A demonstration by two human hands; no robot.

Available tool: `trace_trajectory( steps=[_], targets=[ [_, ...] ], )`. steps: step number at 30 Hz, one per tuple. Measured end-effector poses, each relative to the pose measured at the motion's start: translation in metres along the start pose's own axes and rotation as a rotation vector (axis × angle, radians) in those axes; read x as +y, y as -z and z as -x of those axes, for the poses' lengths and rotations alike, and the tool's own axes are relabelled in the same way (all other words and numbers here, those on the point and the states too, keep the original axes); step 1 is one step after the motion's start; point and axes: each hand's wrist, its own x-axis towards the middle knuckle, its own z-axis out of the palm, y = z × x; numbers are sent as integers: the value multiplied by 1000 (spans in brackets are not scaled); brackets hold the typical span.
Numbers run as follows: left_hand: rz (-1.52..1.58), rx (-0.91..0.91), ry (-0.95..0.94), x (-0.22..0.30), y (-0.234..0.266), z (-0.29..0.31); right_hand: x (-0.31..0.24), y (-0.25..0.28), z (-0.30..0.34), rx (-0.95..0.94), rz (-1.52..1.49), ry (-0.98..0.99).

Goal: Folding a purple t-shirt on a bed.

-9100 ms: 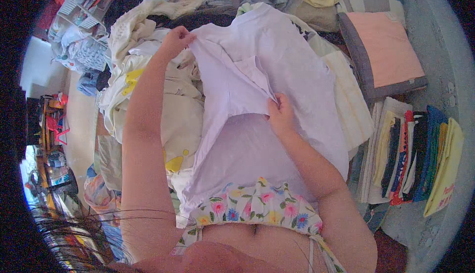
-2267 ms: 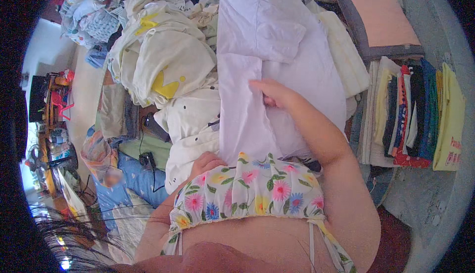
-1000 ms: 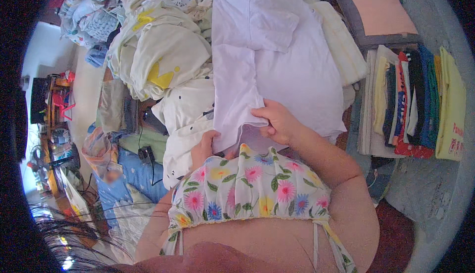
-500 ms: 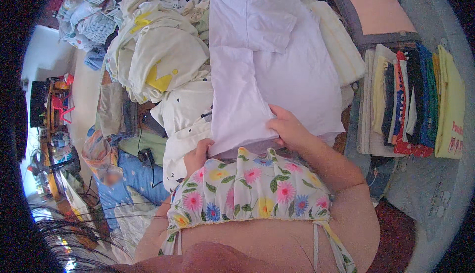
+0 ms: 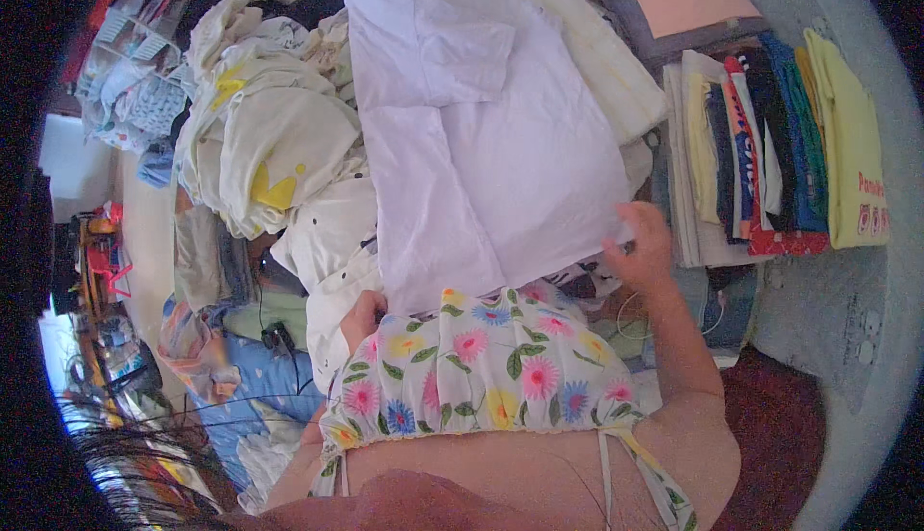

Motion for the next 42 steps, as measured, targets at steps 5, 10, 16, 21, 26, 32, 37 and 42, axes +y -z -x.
trace_trajectory(
  steps=[5,10,16,21,26,32,37,42],
  targets=[
    [192,32,77,-2,-2,1,54,-26,47,-88,-183,-275],
    [715,214,233,1,-12,1,75,-72,59,19,-538,-596],
    [298,8,255,17,-2,-11,60,-65,45,274,-1008,-709],
    [794,283,148,4,-8,-10,83,-51,52,305,-617,-534],
    [550,386,-21,4,21,-13,71,-12,32,341,-205,-331],
    [156,289,-22,-4,33,-7,73,-21,50,268,-104,-286],
    [-53,-71,5,-7,26,-3,69,-33,54,89,-87,-68],
    [2,-46,-204,-26,22,6,20,-30,9,346,-280,-117]
  ],
)
